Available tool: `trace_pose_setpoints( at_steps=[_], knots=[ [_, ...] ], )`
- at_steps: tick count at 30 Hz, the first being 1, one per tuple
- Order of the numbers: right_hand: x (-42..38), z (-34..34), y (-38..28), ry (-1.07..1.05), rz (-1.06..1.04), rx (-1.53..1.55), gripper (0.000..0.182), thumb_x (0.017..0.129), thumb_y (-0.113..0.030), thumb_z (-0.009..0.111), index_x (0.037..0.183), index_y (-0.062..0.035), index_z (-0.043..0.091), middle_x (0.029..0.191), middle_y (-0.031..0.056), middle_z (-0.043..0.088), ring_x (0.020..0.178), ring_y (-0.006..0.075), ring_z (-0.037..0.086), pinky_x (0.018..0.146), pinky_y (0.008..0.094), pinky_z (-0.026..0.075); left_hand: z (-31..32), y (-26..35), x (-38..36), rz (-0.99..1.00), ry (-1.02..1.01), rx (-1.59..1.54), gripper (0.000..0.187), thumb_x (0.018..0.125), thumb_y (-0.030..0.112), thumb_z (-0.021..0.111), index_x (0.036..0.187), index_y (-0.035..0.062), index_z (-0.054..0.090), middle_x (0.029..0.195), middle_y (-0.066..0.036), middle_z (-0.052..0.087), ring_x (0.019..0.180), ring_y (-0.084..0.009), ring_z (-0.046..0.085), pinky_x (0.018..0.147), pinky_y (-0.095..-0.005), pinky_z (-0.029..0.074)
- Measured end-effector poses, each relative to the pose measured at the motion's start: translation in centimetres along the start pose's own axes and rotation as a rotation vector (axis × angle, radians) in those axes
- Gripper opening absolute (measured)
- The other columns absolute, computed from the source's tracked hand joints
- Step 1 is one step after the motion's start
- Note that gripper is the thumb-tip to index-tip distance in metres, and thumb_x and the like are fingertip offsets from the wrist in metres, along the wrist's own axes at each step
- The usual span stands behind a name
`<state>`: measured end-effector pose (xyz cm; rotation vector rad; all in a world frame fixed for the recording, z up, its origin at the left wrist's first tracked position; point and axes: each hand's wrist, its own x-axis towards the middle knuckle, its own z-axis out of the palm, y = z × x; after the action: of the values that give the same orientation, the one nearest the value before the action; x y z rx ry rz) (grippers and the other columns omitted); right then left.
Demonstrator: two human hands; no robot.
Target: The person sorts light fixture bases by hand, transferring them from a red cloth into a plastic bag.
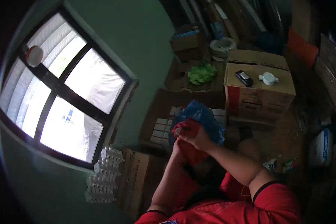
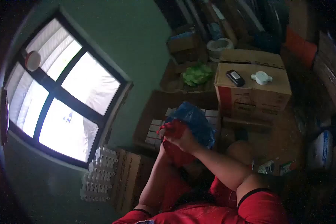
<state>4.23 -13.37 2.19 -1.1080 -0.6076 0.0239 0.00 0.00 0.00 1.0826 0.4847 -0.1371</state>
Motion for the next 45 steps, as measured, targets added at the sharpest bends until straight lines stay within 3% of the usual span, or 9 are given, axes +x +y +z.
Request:
trace_pose_setpoints(
  at_steps=[3,8,11,15,23,29,33,37,45],
  knots=[
    [0.4,0.0,0.1,0.155,0.084,0.082,0.037,0.088,-0.014,0.075,0.122,-0.003,0.062,0.112,0.0069,0.07,0.105,0.0139,0.063,0.095,0.0297,0.048,1.7,0.5,-1.5,0.484,0.168,0.497,0.062,0.106,0.048,0.032,0.098,-0.002,0.067,0.089,-0.021,0.071,0.083,-0.033,0.069,0.072,-0.0396,0.051],
    [1.5,-0.5,0.6,0.477,0.56,0.171,0.027,0.089,-0.019,0.075,0.11,-0.0045,0.069,0.099,0.003,0.07,0.094,0.0132,0.064,0.086,0.0292,0.05,5.7,2.4,-5.1,0.567,0.355,1.473,0.046,0.103,0.038,0.044,0.114,-0.0043,0.058,0.081,-0.025,0.065,0.085,-0.0334,0.069,0.076,-0.0406,0.051],
    [1.1,-1.4,3.5,0.511,0.614,0.251,0.035,0.092,-0.028,0.073,0.117,-0.0057,0.066,0.107,0.0048,0.067,0.098,0.0138,0.061,0.088,0.0305,0.049,3.9,0.5,-2.7,0.58,0.359,1.275,0.044,0.101,0.036,0.048,0.112,-0.0044,0.059,0.081,-0.025,0.065,0.088,-0.0324,0.069,0.076,-0.0412,0.051],
    [-1.2,1.9,3.0,0.267,0.272,0.012,0.045,0.098,-0.032,0.063,0.134,-0.0046,0.054,0.128,0.0099,0.059,0.116,0.0185,0.056,0.1,0.0336,0.044,3.5,0.8,-1.4,0.343,0.192,-0.31,0.05,0.108,0.044,0.033,0.123,0.0029,0.057,0.118,-0.009,0.063,0.106,-0.0202,0.061,0.096,-0.0345,0.047],
    [-0.3,0.5,1.1,0.288,0.314,0.131,0.054,0.101,-0.036,0.058,0.142,-0.0038,0.045,0.144,0.0133,0.048,0.13,0.0231,0.05,0.106,0.0369,0.041,4.9,-1.1,-3.4,1.06,0.027,0.686,0.067,0.105,0.041,0.028,0.154,-0.0041,0.021,0.156,-0.024,0.032,0.145,-0.0358,0.032,0.118,-0.041,0.023],
    [-2.8,-1.1,5.7,0.009,0.028,-0.475,0.056,0.1,-0.037,0.057,0.144,-0.0045,0.045,0.148,0.0179,0.043,0.14,0.0322,0.039,0.117,0.0439,0.027,3.5,-1.3,1.0,0.498,-0.243,-0.269,0.046,0.109,0.043,0.026,0.126,0.0076,0.049,0.127,-0.008,0.052,0.118,-0.0184,0.051,0.106,-0.0347,0.041],
    [-1.9,-1.9,4.4,0.042,-0.092,-0.485,0.062,0.093,-0.031,0.068,0.143,-0.0036,0.046,0.147,0.0198,0.044,0.137,0.0331,0.042,0.116,0.0422,0.03,4.1,-0.1,-1.2,0.824,-0.286,0.282,0.048,0.11,0.035,0.022,0.14,0.002,0.041,0.13,-0.011,0.053,0.123,-0.0212,0.05,0.109,-0.0335,0.035],
    [-0.5,-3.1,2.7,0.268,0.029,-0.243,0.059,0.085,-0.028,0.08,0.133,-0.0026,0.055,0.128,0.0128,0.061,0.115,0.0245,0.061,0.099,0.0358,0.048,4.2,-1.8,-1.8,0.49,-0.306,-0.007,0.049,0.11,0.03,0.033,0.147,-0.002,0.037,0.141,-0.011,0.048,0.131,-0.0158,0.044,0.108,-0.0283,0.035],
    [1.2,-4.4,1.9,0.25,0.196,-0.342,0.049,0.094,-0.041,0.067,0.123,-0.0027,0.063,0.115,0.0092,0.068,0.101,0.0189,0.065,0.09,0.0333,0.051,2.8,-0.1,-3.5,0.438,-0.231,0.114,0.024,0.107,0.026,0.047,0.109,0.0042,0.057,0.106,-0.001,0.062,0.09,-0.0074,0.056,0.074,-0.0228,0.047]
  ],
)
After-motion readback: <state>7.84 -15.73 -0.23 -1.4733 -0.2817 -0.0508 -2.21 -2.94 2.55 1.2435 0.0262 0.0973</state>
